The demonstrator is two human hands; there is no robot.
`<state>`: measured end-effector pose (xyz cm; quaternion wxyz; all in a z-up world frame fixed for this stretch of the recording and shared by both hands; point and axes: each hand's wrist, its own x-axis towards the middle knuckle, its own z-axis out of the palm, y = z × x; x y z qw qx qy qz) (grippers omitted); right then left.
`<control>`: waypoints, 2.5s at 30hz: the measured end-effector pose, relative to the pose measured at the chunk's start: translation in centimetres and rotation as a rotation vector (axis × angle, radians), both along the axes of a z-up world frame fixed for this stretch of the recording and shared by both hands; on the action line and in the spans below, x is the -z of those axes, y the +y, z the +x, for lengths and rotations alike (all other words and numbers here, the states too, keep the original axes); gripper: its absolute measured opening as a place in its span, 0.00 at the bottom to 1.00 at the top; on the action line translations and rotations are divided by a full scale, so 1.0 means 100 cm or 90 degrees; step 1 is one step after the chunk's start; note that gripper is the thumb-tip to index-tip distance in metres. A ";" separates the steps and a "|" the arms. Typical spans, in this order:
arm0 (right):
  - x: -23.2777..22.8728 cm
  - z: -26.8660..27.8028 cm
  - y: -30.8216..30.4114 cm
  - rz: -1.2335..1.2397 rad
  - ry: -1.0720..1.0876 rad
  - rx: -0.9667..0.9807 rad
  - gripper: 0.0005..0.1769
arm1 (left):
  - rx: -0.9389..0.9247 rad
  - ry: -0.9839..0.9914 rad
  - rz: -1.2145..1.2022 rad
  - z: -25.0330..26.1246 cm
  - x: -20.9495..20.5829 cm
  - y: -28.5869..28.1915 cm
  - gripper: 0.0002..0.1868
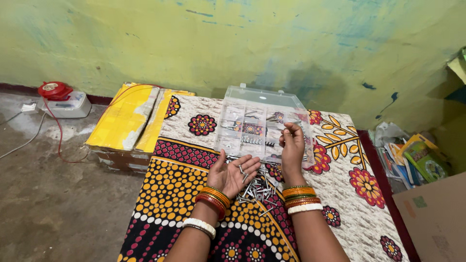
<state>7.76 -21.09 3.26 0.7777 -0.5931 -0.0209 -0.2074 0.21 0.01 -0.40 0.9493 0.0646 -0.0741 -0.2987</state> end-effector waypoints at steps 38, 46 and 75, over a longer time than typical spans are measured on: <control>0.003 -0.067 -0.029 -0.456 -0.045 0.541 0.07 | -0.002 -0.004 0.012 -0.004 -0.006 0.002 0.54; -0.022 -0.079 0.009 -0.637 -0.269 0.286 0.08 | -0.007 0.006 0.021 -0.005 -0.013 0.000 0.54; -0.022 -0.086 0.019 -0.575 -0.159 0.230 0.10 | -0.003 -0.003 -0.007 -0.002 -0.004 -0.001 0.52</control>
